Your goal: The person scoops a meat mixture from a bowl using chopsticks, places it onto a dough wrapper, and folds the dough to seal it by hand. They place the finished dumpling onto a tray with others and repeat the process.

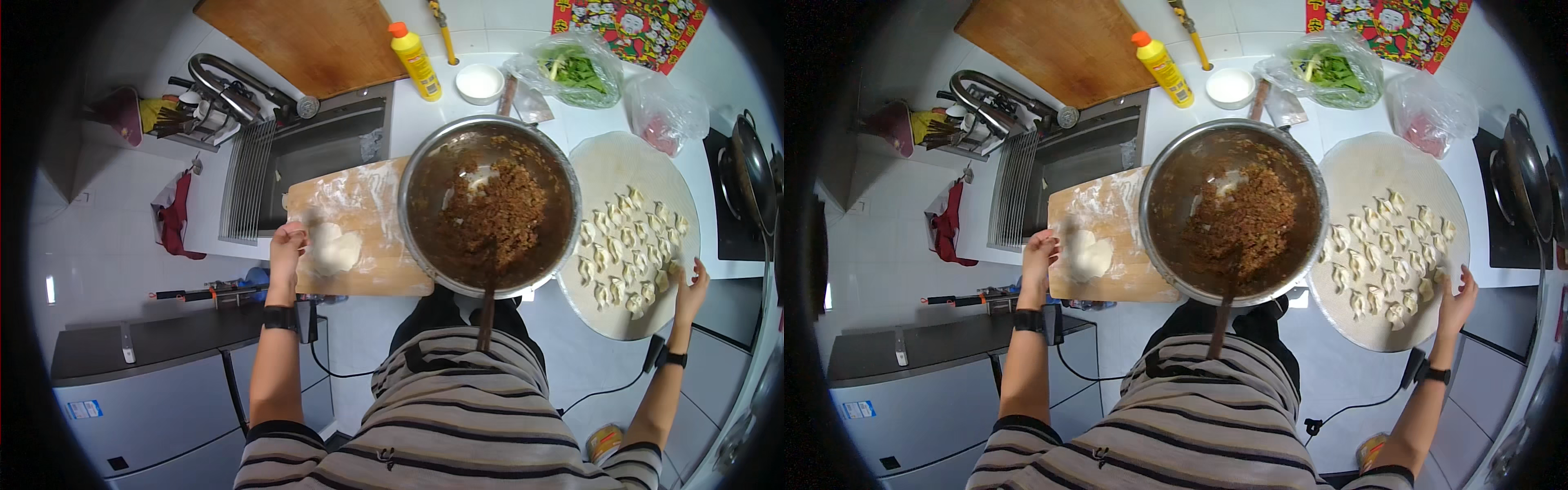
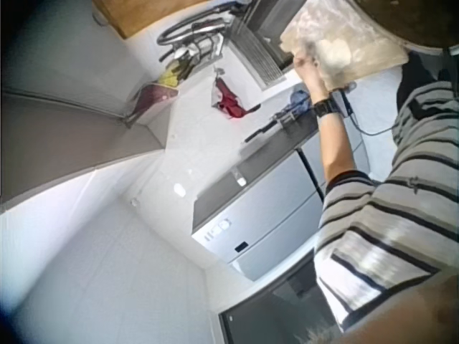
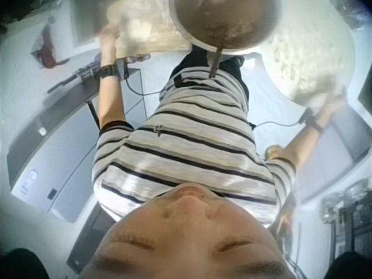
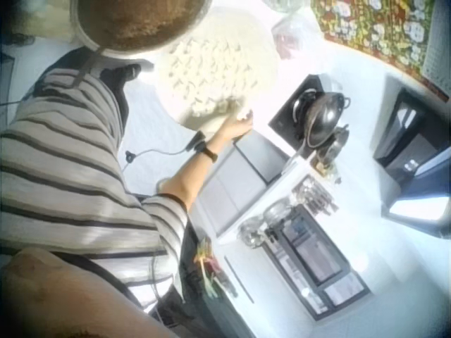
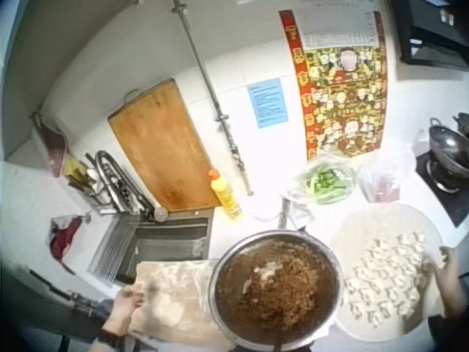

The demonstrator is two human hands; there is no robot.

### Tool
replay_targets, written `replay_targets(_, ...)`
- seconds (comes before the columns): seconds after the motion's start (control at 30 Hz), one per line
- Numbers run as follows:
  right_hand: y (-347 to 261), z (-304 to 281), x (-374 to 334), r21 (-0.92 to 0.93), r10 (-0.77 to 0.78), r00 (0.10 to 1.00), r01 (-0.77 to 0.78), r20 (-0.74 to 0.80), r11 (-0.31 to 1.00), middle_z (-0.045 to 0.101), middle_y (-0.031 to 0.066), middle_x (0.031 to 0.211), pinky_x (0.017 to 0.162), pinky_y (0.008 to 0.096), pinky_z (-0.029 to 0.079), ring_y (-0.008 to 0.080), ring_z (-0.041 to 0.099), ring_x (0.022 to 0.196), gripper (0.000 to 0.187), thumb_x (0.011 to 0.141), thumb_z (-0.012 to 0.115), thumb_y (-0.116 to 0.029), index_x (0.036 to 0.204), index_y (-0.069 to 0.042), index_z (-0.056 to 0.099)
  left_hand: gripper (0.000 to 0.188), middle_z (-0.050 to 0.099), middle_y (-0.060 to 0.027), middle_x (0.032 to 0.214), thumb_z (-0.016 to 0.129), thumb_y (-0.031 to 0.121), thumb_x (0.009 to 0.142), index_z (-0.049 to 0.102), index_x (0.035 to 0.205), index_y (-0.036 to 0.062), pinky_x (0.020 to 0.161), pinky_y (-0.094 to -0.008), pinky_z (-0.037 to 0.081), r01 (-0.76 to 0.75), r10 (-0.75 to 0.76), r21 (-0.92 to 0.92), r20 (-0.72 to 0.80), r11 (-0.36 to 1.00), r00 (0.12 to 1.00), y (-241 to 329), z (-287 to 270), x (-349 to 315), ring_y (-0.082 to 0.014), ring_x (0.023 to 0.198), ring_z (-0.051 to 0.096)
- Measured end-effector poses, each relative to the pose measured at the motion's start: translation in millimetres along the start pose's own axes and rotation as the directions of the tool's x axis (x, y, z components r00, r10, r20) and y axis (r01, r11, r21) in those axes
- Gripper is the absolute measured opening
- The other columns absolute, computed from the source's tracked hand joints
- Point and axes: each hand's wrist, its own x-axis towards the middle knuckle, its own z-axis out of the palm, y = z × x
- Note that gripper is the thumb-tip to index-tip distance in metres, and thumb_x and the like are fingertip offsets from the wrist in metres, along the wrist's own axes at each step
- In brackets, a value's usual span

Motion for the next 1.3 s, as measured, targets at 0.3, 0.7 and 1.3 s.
replay_targets(0.3, -295.9, -35.2, -103.4, 0.52, -0.828, 0.361, 0.65, 0.43, 0.554, 0.046, 0.0086, 0.127, 0.104, 0.0496, 0.024, 0.0302, 0.038, 0.122, 0.062, 0.06, 0.075, -0.032, 0.116, -0.013, 0.054, 0.013, 0.058, -0.012, 0.076, 0.06, 0.001, 0.072, 0.058, 0.084, 0.0042, 0.066, -0.0345, 0.046, -0.602, 0.529, 0.364, 0.289, 0.71, 0.798, -49.9, 66.0, 31.8, -0.0296, 0.071, 0.057)
replay_targets(0.7, -361.1, -4.6, -121.1, 0.581, -0.513, 0.8, 0.267, 0.311, 0.769, 0.054, 0.0128, 0.081, 0.068, 0.0314, 0.042, 0.0254, 0.053, 0.075, 0.017, 0.085, 0.055, -0.012, 0.084, 0.003, 0.062, 0.014, 0.059, -0.0119, 0.08, 0.062, 0.005, 0.072, 0.057, 0.085, 0.0032, 0.07, -0.0358, 0.046, -0.739, 0.513, 0.209, 0.6, 0.641, 0.614, -54.3, 44.7, 58.1, -0.0267, 0.077, 0.058)
replay_targets(1.3, -361.8, 3.4, -117.9, 0.491, -0.382, 0.848, 0.172, 0.368, 0.854, 0.056, 0.0134, 0.074, 0.062, 0.0312, 0.043, 0.0244, 0.055, 0.067, 0.016, 0.084, 0.057, -0.011, 0.083, 0.004, 0.06, 0.037, 0.056, -0.0101, 0.112, 0.036, 0.03, 0.093, 0.047, 0.116, 0.0033, 0.091, -0.0375, 0.04, 0.488, 0.206, -0.671, 0.682, 0.558, 0.702, -12.3, 64.6, 39.1, -0.0247, 0.103, 0.055)
